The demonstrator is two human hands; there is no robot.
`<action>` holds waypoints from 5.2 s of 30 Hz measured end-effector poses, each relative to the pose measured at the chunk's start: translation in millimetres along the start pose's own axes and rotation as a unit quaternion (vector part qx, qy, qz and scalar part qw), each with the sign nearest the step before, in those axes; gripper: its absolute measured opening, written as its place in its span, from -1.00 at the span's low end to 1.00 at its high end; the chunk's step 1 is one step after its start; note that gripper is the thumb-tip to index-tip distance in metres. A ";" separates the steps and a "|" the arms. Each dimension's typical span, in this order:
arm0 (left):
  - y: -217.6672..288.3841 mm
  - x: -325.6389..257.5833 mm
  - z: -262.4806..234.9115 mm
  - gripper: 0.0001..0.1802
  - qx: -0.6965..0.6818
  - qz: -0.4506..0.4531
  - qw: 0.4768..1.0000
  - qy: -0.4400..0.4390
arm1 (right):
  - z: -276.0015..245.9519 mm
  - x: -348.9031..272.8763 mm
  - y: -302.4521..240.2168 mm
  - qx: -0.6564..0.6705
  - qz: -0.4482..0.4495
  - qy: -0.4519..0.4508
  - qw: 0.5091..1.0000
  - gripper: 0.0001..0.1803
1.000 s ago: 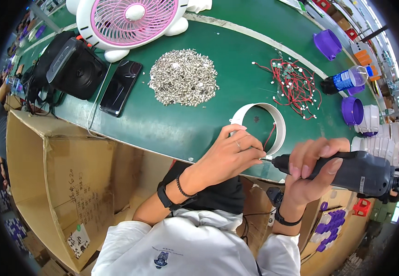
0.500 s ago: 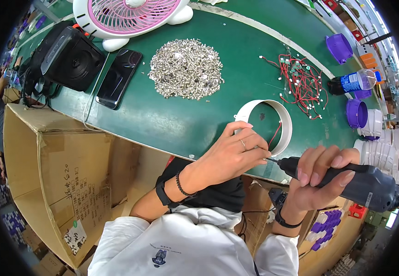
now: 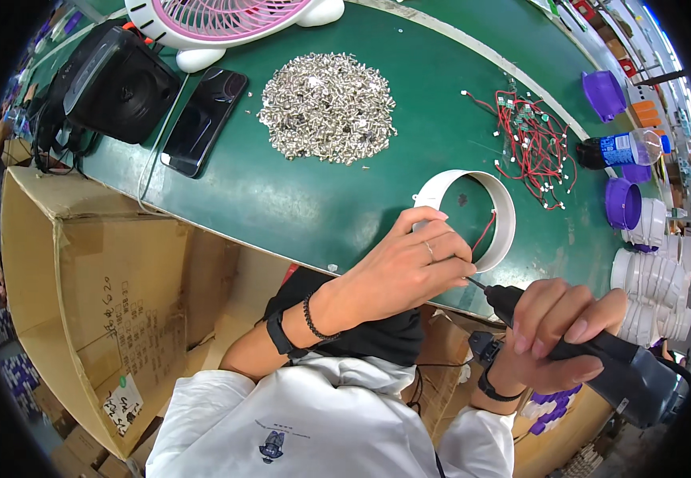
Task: The person assembles small electronic components on a green workbench. They use a power drill to fasten screws into purple and white plastic rings, then place the finished rings into a cardboard box. The person also handles small metal screws and red wires during the process.
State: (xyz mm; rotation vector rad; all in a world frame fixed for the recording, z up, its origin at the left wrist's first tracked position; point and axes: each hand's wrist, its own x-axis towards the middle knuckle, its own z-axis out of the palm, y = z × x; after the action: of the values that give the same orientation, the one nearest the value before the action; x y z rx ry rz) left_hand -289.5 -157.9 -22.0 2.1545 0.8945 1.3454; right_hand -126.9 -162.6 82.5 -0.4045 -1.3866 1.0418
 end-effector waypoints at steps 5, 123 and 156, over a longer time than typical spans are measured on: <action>0.5 0.5 -0.3 -0.71 -0.005 0.003 1.000 0.001 | -0.5 2.3 1.8 0.013 0.003 -0.035 0.999 -0.50; 26.3 113.7 -28.5 -0.37 0.127 -0.056 0.960 -0.242 | -99.6 -61.3 -68.8 -0.281 0.037 0.307 0.909 -0.36; -221.5 313.3 107.4 -0.42 0.269 -0.002 0.951 -0.154 | -219.6 -227.1 -130.8 -0.181 0.176 0.556 0.792 -0.34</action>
State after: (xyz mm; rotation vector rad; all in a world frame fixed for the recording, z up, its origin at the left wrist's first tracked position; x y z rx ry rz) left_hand -157.3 218.0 -21.6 2.6621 1.2349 0.7775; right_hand 155.6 -337.6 2.1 -1.3539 -0.3983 0.5806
